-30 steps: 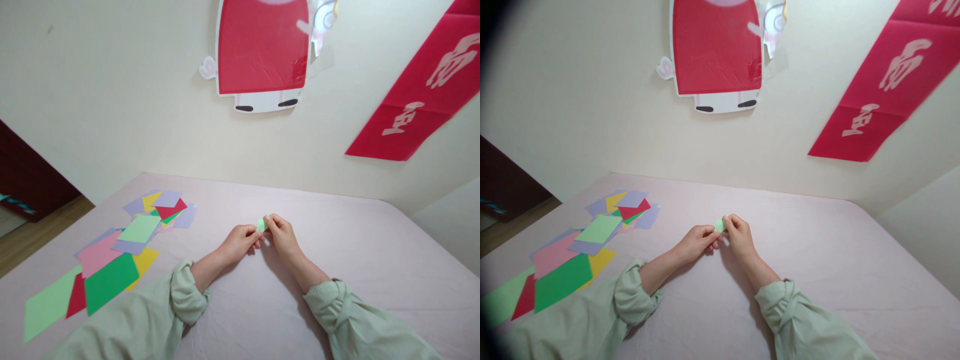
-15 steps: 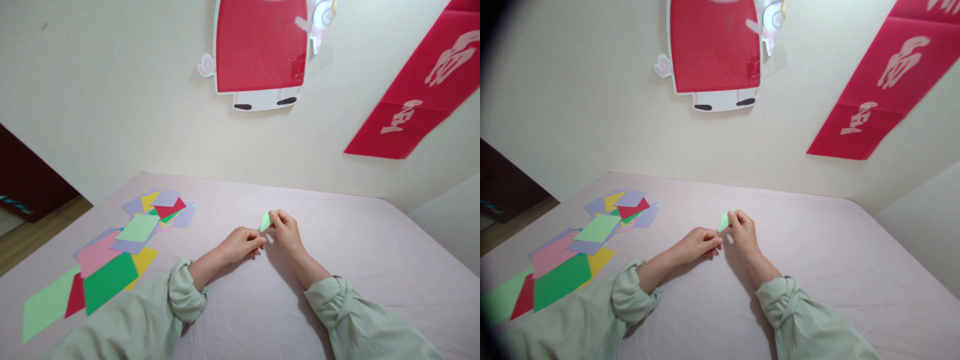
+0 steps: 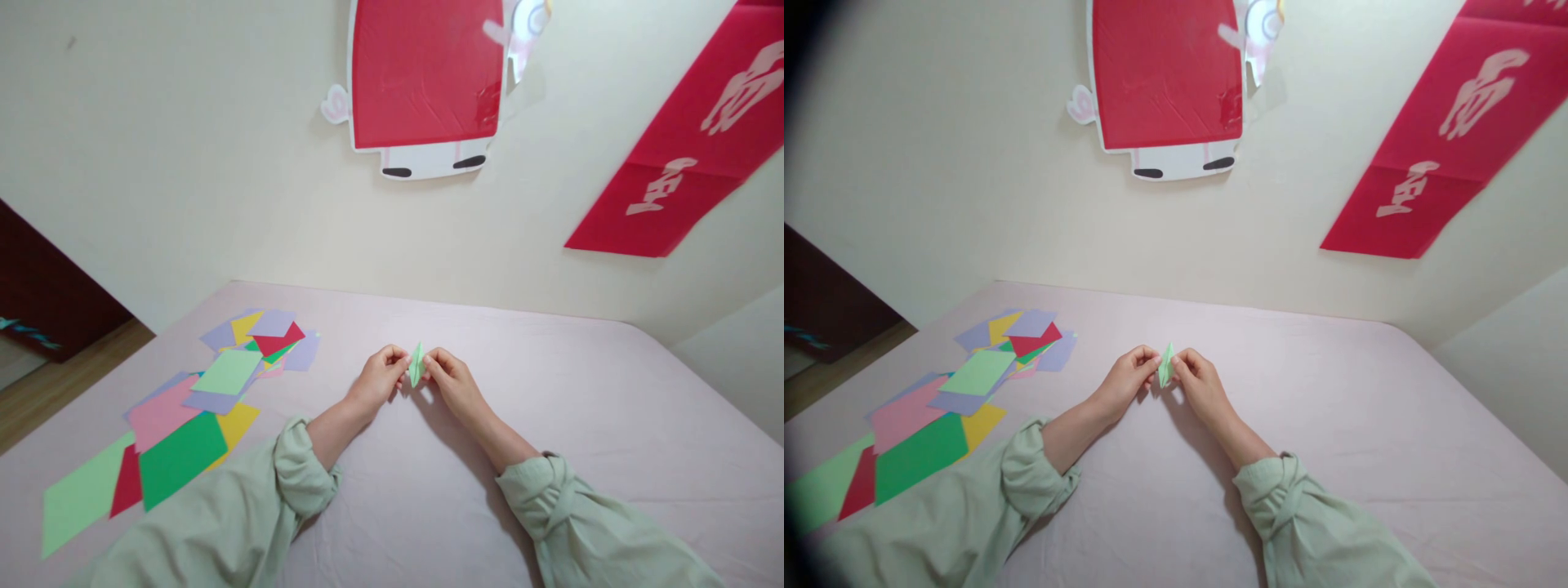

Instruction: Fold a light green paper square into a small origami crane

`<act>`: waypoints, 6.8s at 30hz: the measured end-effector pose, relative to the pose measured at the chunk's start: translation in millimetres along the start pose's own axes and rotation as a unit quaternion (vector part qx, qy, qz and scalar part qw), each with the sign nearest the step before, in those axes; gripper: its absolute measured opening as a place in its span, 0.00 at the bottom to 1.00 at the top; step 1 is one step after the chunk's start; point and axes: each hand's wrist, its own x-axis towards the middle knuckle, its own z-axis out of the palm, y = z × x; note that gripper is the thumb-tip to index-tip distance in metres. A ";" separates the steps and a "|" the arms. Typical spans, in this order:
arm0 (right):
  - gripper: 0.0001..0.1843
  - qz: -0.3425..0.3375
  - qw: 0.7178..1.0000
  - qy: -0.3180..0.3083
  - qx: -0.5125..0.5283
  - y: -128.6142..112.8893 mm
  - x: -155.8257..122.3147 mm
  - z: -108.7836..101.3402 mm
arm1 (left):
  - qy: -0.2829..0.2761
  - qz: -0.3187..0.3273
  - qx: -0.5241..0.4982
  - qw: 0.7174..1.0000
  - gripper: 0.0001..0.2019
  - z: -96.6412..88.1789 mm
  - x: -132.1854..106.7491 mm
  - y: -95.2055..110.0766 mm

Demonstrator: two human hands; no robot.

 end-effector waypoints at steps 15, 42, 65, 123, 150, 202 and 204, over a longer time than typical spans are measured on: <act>0.10 -0.010 0.999 0.012 -0.031 8.0 0.9 0.9 | -0.045 -0.002 0.029 0.999 0.16 1.4 -1.5 3.9; 0.18 -0.011 0.998 -0.053 -0.028 9.1 -2.9 5.0 | -0.030 -0.010 -0.018 0.999 0.17 0.0 -1.4 2.2; 0.14 -0.031 0.996 -0.031 -0.075 9.2 -4.6 10.0 | 0.012 0.009 -0.001 1.000 0.18 1.1 0.5 -0.9; 0.14 0.032 0.998 0.011 0.048 9.7 1.3 2.0 | 0.003 0.143 0.117 0.983 0.08 1.9 -2.7 1.8; 0.14 -0.010 0.999 0.031 0.035 4.5 0.8 2.5 | 0.017 0.121 0.072 0.990 0.07 1.1 -0.5 -2.2; 0.16 0.096 0.963 -0.027 0.250 -0.8 -4.7 9.8 | 0.035 0.331 0.201 0.921 0.02 4.2 -12.2 9.0; 0.15 0.093 0.963 -0.025 0.251 0.0 -4.5 8.9 | 0.030 0.326 0.196 0.924 0.03 3.8 -12.0 8.5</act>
